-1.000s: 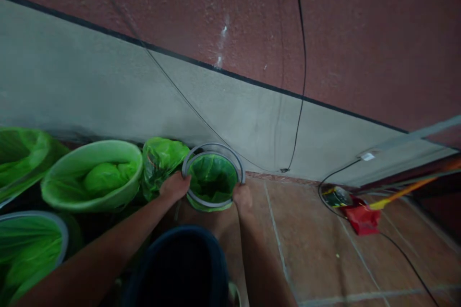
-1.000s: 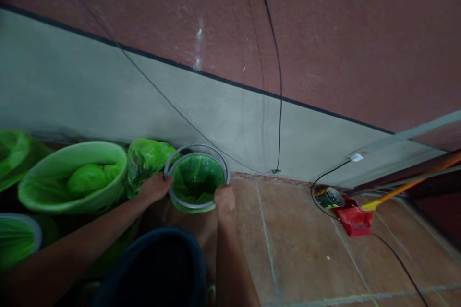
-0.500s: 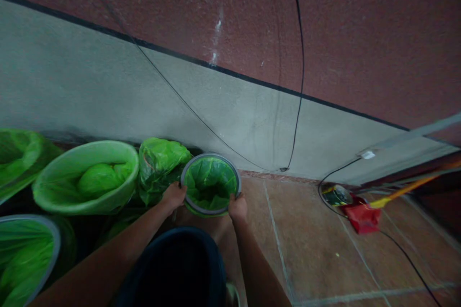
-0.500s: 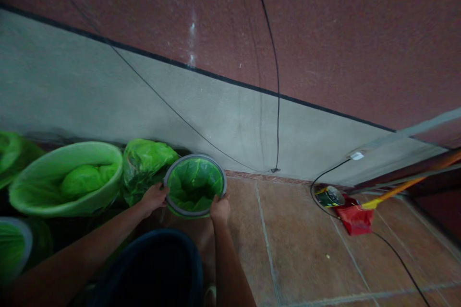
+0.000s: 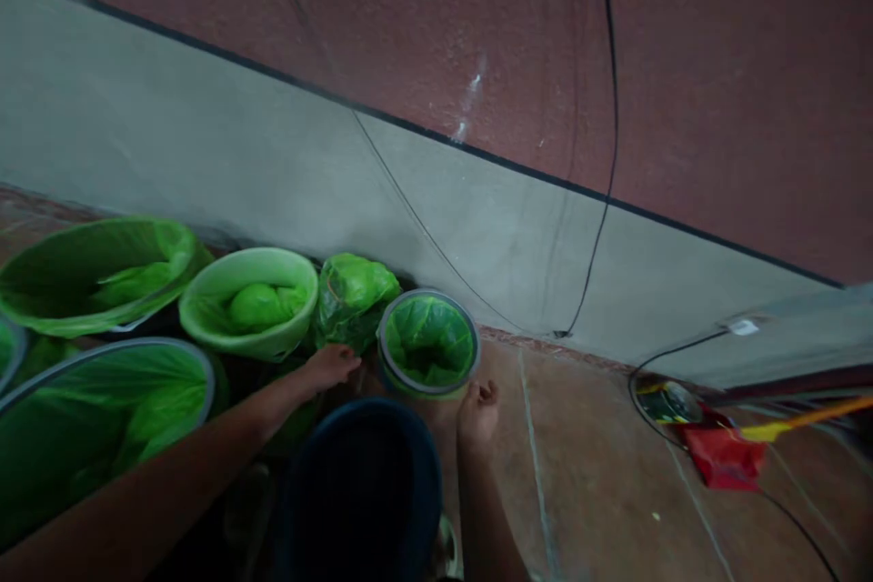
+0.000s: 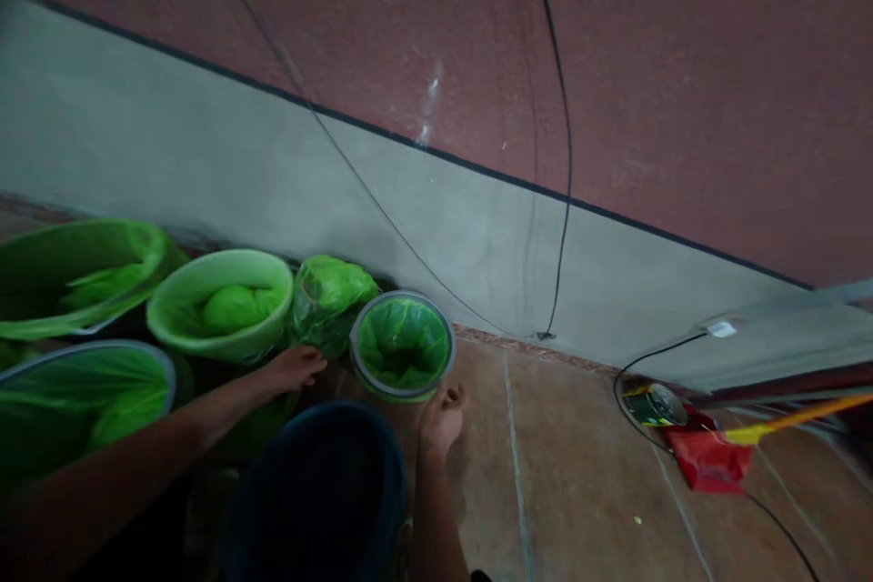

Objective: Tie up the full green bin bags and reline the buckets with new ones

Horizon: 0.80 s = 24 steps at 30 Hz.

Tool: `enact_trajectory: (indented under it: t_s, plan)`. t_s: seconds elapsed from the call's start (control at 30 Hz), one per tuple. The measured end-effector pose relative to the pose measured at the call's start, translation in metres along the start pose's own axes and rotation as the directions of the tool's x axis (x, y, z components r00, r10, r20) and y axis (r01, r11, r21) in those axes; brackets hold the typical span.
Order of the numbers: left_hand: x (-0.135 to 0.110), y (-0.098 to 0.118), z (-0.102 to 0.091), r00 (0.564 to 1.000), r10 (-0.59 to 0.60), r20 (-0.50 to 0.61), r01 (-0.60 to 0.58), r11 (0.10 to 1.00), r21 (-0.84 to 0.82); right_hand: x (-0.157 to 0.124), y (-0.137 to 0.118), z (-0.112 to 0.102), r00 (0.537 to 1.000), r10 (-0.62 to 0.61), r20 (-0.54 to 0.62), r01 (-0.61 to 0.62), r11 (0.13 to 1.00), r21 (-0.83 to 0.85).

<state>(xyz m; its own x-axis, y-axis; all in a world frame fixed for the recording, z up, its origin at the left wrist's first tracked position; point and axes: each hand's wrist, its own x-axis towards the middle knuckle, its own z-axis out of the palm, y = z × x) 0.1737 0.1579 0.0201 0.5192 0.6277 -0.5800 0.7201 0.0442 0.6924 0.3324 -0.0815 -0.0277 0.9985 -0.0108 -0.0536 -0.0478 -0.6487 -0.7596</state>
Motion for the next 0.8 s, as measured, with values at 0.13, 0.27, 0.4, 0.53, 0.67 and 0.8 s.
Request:
enact_trajectory:
  t_s: [0.13, 0.27, 0.4, 0.53, 0.67, 0.8]
  plan:
    - [-0.039, -0.005, -0.059, 0.996, 0.083, 0.034, -0.083, 0.996, -0.025, -0.062, 0.007, -0.004, 0.997, -0.059, 0.045, 0.053, 0.99, 0.128]
    - [-0.091, 0.002, -0.113, 0.992, 0.12, -0.043, -0.126, 0.975, -0.182, -0.138, 0.002, 0.002, 0.964, -0.234, 0.124, 0.207, 0.958, 0.199]
    - [-0.144, -0.018, -0.138, 0.976, 0.07, -0.208, -0.156, 0.887, -0.435, -0.205, -0.003, 0.001, 0.861, -0.432, 0.27, 0.363, 0.892, 0.269]
    - [-0.18, -0.083, -0.151, 0.96, -0.099, -0.262, -0.084, 0.789, -0.609, -0.242, -0.004, -0.004, 0.729, -0.548, 0.411, 0.474, 0.836, 0.275]
    - [-0.194, -0.145, -0.162, 0.918, -0.268, -0.292, -0.003, 0.733, -0.681, -0.251, -0.03, 0.011, 0.597, -0.627, 0.501, 0.579, 0.769, 0.271]
    - [-0.184, -0.169, -0.145, 0.968, -0.152, -0.199, 0.004, 0.803, -0.596, -0.243, -0.082, 0.062, 0.495, -0.565, 0.66, 0.688, 0.719, 0.099]
